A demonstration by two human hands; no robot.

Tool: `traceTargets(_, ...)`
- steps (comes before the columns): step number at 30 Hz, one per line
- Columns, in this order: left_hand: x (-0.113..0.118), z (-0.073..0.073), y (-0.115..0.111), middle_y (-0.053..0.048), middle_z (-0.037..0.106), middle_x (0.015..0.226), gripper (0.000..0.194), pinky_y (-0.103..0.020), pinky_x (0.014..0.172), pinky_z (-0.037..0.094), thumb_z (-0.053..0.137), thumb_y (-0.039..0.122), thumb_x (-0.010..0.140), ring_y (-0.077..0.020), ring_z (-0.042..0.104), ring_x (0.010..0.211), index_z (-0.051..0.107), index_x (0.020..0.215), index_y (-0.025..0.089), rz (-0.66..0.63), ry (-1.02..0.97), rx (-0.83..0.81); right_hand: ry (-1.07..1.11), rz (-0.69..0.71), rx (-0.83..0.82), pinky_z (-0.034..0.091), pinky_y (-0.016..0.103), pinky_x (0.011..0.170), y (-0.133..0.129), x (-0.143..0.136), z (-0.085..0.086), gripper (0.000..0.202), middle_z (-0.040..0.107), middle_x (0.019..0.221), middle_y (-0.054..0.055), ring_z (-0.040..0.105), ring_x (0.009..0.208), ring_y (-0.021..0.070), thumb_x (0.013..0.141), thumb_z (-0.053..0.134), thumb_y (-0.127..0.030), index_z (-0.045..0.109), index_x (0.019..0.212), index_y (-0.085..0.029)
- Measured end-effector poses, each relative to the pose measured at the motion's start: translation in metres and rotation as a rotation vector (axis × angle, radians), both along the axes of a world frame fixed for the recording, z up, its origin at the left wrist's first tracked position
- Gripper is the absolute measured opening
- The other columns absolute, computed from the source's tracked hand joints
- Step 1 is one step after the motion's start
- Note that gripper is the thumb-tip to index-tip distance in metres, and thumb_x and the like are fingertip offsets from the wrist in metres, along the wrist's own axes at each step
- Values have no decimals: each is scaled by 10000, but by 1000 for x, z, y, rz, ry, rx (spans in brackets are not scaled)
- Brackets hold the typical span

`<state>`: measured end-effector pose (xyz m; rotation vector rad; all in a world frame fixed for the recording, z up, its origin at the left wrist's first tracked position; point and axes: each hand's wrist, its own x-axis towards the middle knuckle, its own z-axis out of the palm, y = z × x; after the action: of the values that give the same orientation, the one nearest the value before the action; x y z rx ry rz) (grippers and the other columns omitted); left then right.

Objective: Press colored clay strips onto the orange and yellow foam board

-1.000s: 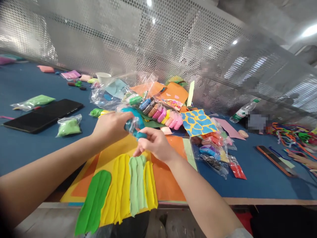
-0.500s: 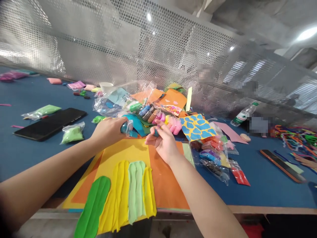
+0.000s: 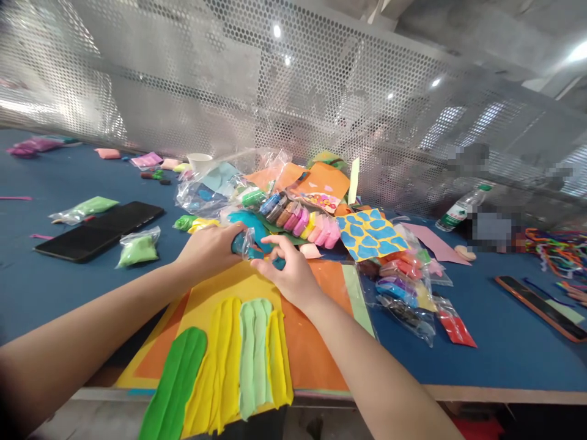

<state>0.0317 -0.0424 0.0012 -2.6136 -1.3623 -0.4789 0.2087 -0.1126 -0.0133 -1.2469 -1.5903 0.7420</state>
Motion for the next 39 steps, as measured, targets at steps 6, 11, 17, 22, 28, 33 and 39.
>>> traceTargets(6, 5, -3, -7, -63, 720, 779, 278, -332, 620, 429, 568, 430, 809, -269, 672, 718, 587, 947, 190, -109, 0, 81, 80, 32, 29, 451, 250, 678, 3, -7, -4, 143, 610, 875, 9, 598, 815, 150, 809, 612, -316, 522, 864, -219)
traceTargets(11, 5, -5, -6, -60, 713, 776, 289, -330, 616, 420, 551, 444, 822, -282, 666, 759, 586, 969, 198, -120, -4, 56, 98, -125, 56, 458, 256, 642, 5, -5, -3, 207, 604, 751, -7, 572, 712, 147, 721, 708, -328, 553, 790, -209)
traceTargets(17, 6, -4, -6, -44, 710, 808, 268, -316, 580, 369, 527, 447, 813, -287, 658, 746, 560, 941, 214, -38, -2, -38, 4, -101, 72, 438, 248, 616, 1, -2, 3, 127, 640, 700, 3, 551, 674, 140, 761, 646, -319, 655, 722, -199)
traceTargets(22, 6, -1, -4, -40, 703, 809, 211, -292, 548, 317, 530, 362, 778, -283, 668, 763, 550, 935, 222, 16, -24, -131, -143, -42, 104, 428, 232, 578, -4, 0, 3, 185, 618, 673, -11, 537, 634, 128, 798, 573, -252, 718, 911, -229)
traceTargets(28, 5, -1, -3, -46, 697, 815, 257, -288, 552, 318, 529, 427, 786, -290, 672, 779, 556, 936, 221, 21, -67, -180, -211, -59, 155, 459, 231, 631, -2, 3, -2, 257, 643, 713, -12, 552, 653, 123, 803, 611, -280, 713, 1038, -250)
traceTargets(33, 7, -4, -6, -41, 691, 798, 237, -291, 553, 317, 534, 427, 790, -284, 665, 766, 566, 911, 225, -16, -57, -158, -181, -56, 184, 457, 228, 632, -2, 1, 0, 179, 632, 686, -16, 557, 639, 120, 815, 606, -283, 708, 952, -231)
traceTargets(39, 8, -3, -6, -37, 687, 816, 270, -292, 556, 311, 550, 449, 784, -278, 651, 761, 567, 952, 239, -46, -68, -156, -6, -196, 123, 437, 247, 592, 5, 4, -2, 128, 619, 655, -5, 560, 624, 139, 790, 588, -303, 652, 789, -192)
